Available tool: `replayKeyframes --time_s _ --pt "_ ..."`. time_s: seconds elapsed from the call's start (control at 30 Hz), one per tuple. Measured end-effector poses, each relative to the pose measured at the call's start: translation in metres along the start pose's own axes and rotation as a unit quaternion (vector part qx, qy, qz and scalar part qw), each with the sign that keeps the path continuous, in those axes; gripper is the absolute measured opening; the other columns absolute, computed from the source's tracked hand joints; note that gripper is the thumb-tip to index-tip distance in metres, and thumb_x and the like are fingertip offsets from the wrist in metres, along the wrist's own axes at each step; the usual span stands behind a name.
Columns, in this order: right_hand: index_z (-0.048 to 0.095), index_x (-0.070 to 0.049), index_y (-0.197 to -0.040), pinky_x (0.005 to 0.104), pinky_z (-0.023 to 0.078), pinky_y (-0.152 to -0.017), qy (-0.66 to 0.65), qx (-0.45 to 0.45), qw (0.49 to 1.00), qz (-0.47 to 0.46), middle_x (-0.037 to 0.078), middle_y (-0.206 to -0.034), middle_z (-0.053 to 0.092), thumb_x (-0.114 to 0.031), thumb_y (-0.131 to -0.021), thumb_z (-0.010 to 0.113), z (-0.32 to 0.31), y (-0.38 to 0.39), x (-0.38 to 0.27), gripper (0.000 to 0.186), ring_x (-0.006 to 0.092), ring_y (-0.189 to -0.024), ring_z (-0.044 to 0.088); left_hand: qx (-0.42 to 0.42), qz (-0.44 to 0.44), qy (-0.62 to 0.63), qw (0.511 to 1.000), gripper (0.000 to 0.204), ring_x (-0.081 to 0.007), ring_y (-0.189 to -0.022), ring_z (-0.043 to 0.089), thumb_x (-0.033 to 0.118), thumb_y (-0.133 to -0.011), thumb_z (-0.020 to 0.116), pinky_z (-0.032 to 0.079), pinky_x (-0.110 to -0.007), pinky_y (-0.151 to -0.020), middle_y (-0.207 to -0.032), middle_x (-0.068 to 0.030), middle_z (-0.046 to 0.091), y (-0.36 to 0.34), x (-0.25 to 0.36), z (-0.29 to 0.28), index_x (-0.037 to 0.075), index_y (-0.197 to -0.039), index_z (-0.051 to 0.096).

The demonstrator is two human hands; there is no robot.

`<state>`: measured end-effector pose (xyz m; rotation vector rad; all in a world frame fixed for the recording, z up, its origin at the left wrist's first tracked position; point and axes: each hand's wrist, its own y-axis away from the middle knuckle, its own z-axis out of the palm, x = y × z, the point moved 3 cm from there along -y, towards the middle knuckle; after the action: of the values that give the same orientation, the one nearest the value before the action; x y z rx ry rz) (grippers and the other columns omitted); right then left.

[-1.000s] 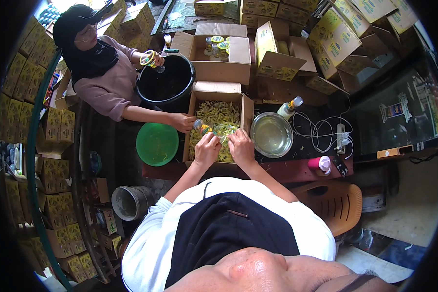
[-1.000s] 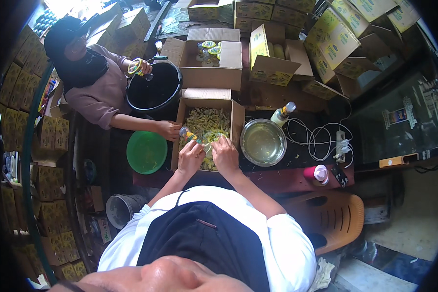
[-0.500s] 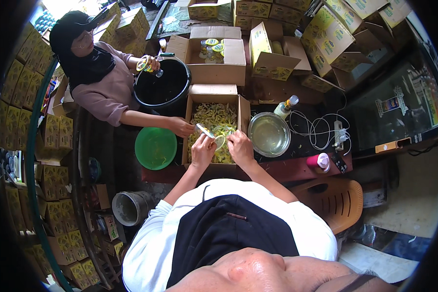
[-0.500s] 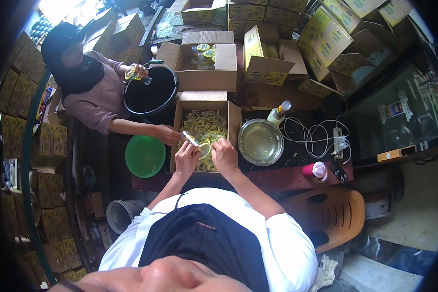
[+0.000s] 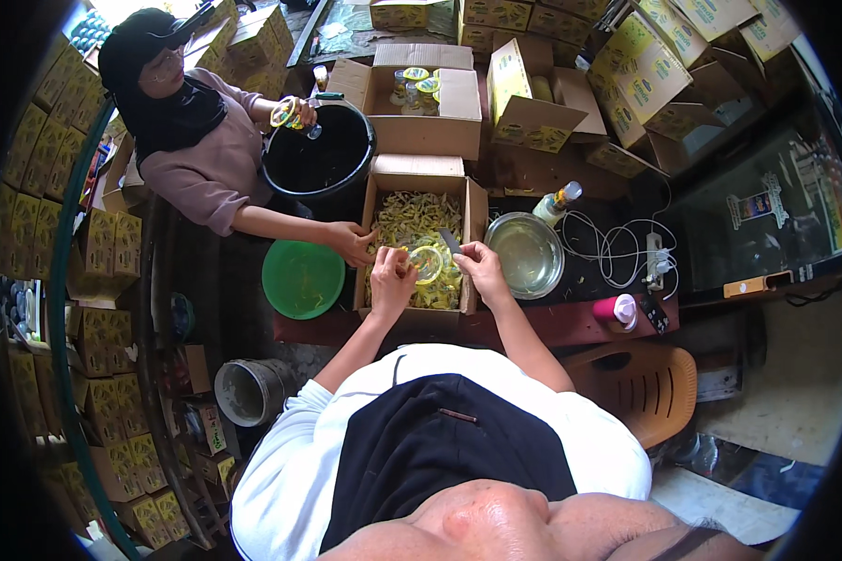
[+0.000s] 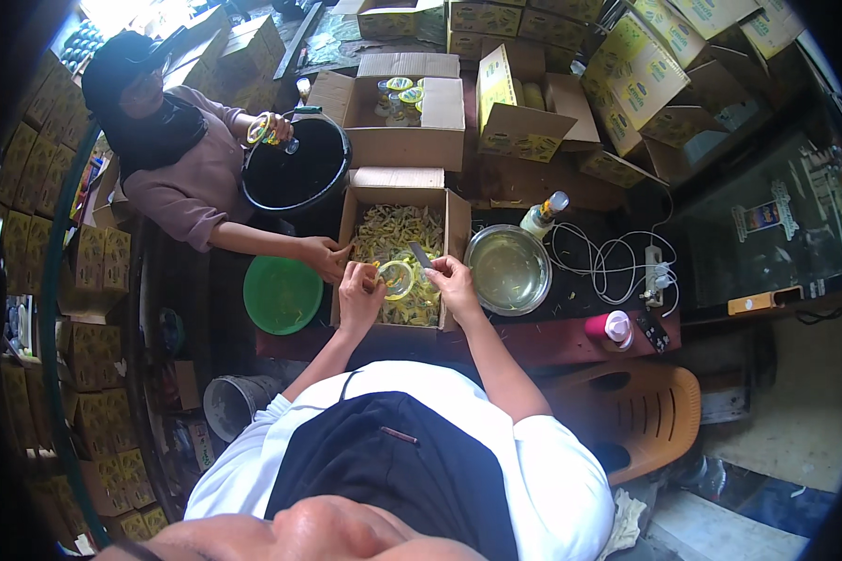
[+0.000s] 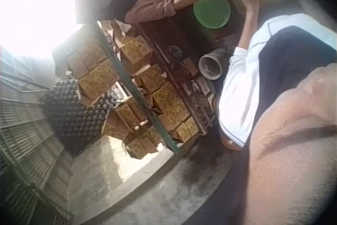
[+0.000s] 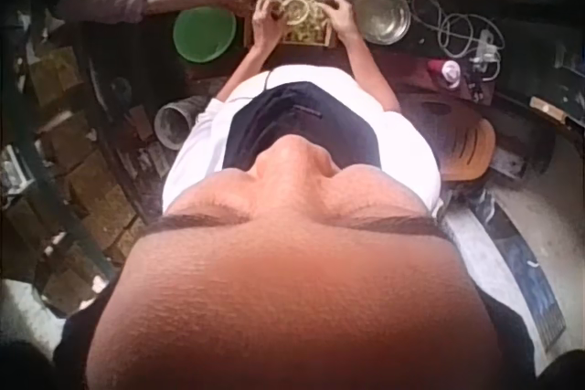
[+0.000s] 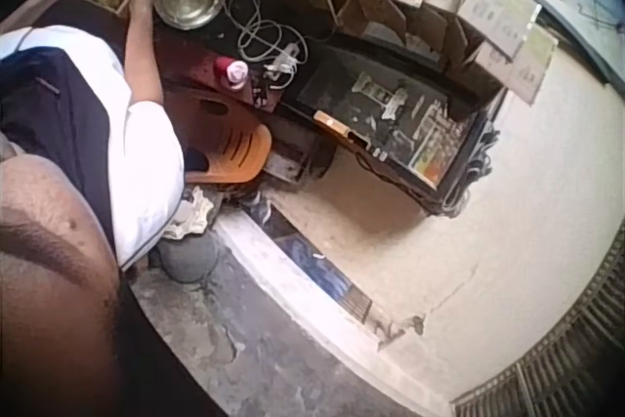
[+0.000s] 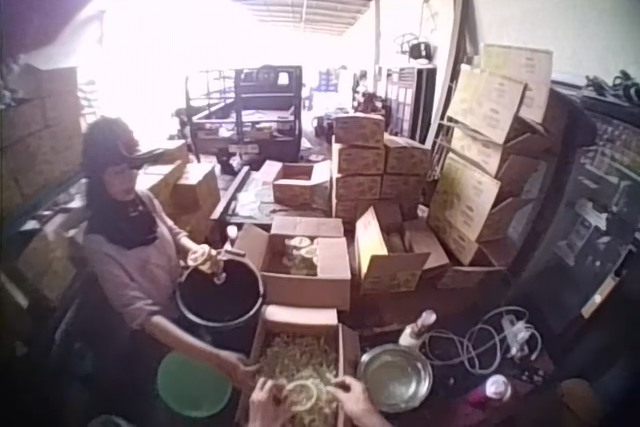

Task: The person fills small transparent containers with banana chips from a large cardboard box and places the filled containers into a black bucket.

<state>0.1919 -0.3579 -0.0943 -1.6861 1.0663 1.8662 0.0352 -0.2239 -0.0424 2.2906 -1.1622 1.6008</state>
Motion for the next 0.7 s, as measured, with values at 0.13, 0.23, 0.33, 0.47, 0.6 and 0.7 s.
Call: replayKeyframes --time_s 0.13,0.23,0.33,0.47,0.6,0.7 --pt "0.063 0.001 -0.102 0.0212 0.045 -0.067 -0.076 -0.035 0.996 -0.026 -0.001 -0.083 0.061 -0.009 -0.085 0.073 0.015 0.014 -0.011 0.022 0.0048 -0.074 0.053 -0.03 -0.047 0.033 0.998 0.024 -0.0203 -0.056 0.06 -0.005 -0.072 0.065 0.049 -0.032 -0.052 -0.095 -0.0112 0.056 0.0 -0.008 0.002 0.001 -0.094 0.056" --pt "0.064 0.001 -0.101 0.0214 0.043 -0.064 -0.044 -0.037 0.997 -0.058 -0.002 -0.082 0.061 -0.01 -0.085 0.074 0.019 0.015 -0.008 0.022 0.0041 -0.072 0.051 -0.046 -0.054 0.067 0.995 0.022 -0.0143 -0.058 0.063 -0.006 -0.074 0.064 0.05 -0.026 -0.049 -0.093 -0.0099 0.055 -0.002 -0.01 0.007 -0.001 -0.094 0.055" --pt "0.066 0.0 -0.097 0.0233 0.043 -0.062 0.037 -0.026 0.997 -0.068 -0.002 -0.076 0.061 -0.009 -0.084 0.073 0.021 0.017 -0.02 0.017 0.0045 -0.069 0.051 -0.068 -0.075 0.034 0.994 0.027 -0.0124 -0.058 0.063 -0.004 -0.076 0.066 0.049 -0.024 -0.048 -0.094 -0.0097 0.056 -0.004 -0.01 0.01 -0.001 -0.101 0.057" --pt "0.066 0.001 -0.097 0.025 0.045 -0.063 0.059 -0.04 0.994 -0.087 0.001 -0.08 0.063 -0.006 -0.084 0.072 0.021 0.013 -0.029 0.016 0.0073 -0.07 0.055 -0.063 -0.002 0.009 0.998 0.024 -0.0134 -0.059 0.063 0.0 -0.08 0.068 0.049 -0.026 -0.049 -0.09 -0.0084 0.057 -0.008 -0.009 0.009 0.002 -0.104 0.064" --pt "0.068 0.0 -0.095 0.0316 0.05 -0.067 0.197 0.039 0.959 -0.201 0.008 -0.086 0.062 -0.002 -0.081 0.07 0.018 0.027 -0.056 0.014 0.0182 -0.074 0.063 -0.047 0.044 -0.058 0.996 0.02 -0.0189 -0.065 0.065 0.001 -0.079 0.07 0.053 -0.03 -0.054 -0.091 -0.0091 0.058 -0.011 0.007 0.001 0.006 -0.098 0.069" --pt "0.069 -0.003 -0.092 0.0366 0.052 -0.07 0.26 0.047 0.938 -0.227 0.01 -0.085 0.059 -0.001 -0.079 0.07 0.021 0.038 -0.078 0.013 0.0255 -0.08 0.064 -0.029 0.099 -0.116 0.988 0.024 -0.0222 -0.067 0.066 0.003 -0.076 0.07 0.054 -0.033 -0.057 -0.091 -0.0074 0.058 -0.013 0.005 0.001 0.01 -0.099 0.07"
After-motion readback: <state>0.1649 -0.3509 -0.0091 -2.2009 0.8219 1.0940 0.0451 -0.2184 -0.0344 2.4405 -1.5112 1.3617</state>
